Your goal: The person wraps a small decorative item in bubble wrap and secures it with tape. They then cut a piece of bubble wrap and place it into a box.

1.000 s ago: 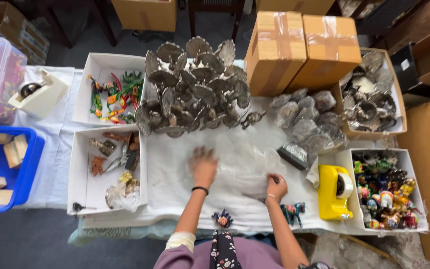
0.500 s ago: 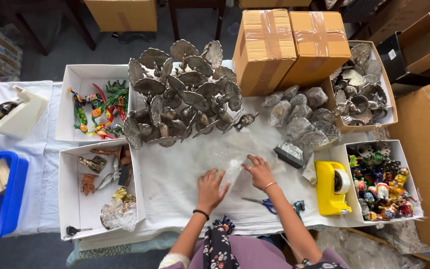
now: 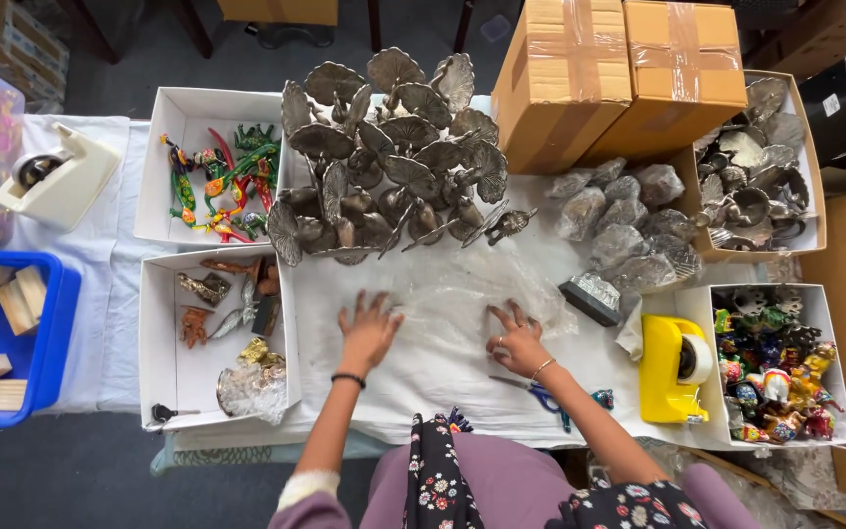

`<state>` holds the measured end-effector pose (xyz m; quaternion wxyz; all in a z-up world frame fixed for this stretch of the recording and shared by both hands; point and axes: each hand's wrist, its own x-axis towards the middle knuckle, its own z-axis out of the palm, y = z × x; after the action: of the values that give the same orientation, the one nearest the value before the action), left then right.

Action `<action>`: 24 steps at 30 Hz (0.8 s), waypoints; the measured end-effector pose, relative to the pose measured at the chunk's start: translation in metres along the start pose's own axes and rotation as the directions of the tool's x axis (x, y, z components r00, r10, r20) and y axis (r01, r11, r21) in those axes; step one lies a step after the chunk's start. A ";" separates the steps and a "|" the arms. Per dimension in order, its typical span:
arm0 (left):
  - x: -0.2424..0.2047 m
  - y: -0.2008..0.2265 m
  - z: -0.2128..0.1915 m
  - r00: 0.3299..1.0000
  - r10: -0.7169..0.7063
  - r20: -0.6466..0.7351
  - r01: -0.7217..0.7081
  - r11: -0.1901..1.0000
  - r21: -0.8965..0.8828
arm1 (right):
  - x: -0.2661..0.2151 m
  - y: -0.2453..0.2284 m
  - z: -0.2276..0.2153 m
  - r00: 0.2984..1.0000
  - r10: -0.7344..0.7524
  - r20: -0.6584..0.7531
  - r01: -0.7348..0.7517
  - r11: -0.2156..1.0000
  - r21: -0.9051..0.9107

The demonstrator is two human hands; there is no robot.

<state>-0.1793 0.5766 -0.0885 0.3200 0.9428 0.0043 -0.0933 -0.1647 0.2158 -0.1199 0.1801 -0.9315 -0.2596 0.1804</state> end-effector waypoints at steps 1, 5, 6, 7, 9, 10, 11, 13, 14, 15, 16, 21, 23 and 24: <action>0.009 0.006 -0.010 0.998 -0.061 0.012 0.059 0.991 0.117 | -0.003 0.001 -0.004 0.997 -0.039 0.064 0.039 0.999 0.011; 0.048 0.003 0.001 0.934 -0.072 -0.350 0.118 0.987 0.113 | -0.024 -0.010 -0.017 0.972 -0.084 0.219 0.070 0.995 0.072; 0.045 0.013 0.008 0.935 -0.070 -0.348 0.117 0.987 0.114 | -0.027 -0.014 -0.017 0.972 -0.083 0.218 0.068 0.995 0.073; 0.043 0.023 0.014 0.912 0.087 -0.401 -0.063 0.995 0.073 | -0.030 -0.017 -0.017 0.971 -0.076 0.225 0.063 0.996 0.067; 0.031 0.043 0.043 0.856 0.232 -0.462 -0.239 0.970 0.045 | -0.031 -0.025 -0.016 0.970 -0.076 0.231 0.063 0.996 0.061; 0.023 0.054 0.066 0.936 0.287 -0.204 -0.254 0.951 0.175 | -0.030 -0.029 -0.015 0.969 -0.044 0.243 0.029 0.997 0.065; 0.014 0.065 0.090 0.954 0.291 0.071 -0.299 0.910 0.289 | -0.031 -0.032 -0.014 0.967 -0.010 0.256 -0.007 0.998 0.067; -0.020 0.072 0.102 0.970 0.237 0.056 -0.242 0.914 0.324 | -0.035 -0.040 -0.004 0.967 0.043 0.251 -0.056 0.997 0.044; -0.036 0.076 0.107 0.982 0.185 0.043 -0.188 0.915 0.358 | -0.036 -0.043 0.001 0.964 0.100 0.244 -0.109 0.994 0.024; -0.045 0.066 0.118 0.982 0.187 0.037 -0.188 0.914 0.360 | -0.037 -0.048 -0.002 0.966 0.098 0.240 -0.106 0.994 0.021; -0.053 0.056 0.129 0.986 0.162 -0.044 -0.134 0.917 0.375 | -0.036 -0.053 -0.004 0.947 0.140 0.288 -0.140 0.990 -0.021; -0.077 0.034 0.140 0.965 0.180 -0.193 -0.068 0.877 0.477 | 0.008 -0.004 0.089 0.974 0.197 0.107 -0.195 0.980 -0.030; -0.079 0.029 0.135 0.973 0.162 -0.166 -0.057 0.860 0.507 | 0.033 -0.018 0.073 0.954 0.296 -0.052 -0.301 0.947 -0.117; -0.076 0.028 0.119 0.971 0.166 -0.170 -0.057 0.858 0.510 | 0.038 -0.034 0.031 0.954 0.294 -0.058 -0.299 0.947 -0.115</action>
<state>-0.2732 0.4858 -0.1504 0.0665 0.9966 -0.0414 0.0266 -0.1614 0.2713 -0.1417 0.0985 -0.9726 -0.1238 0.1704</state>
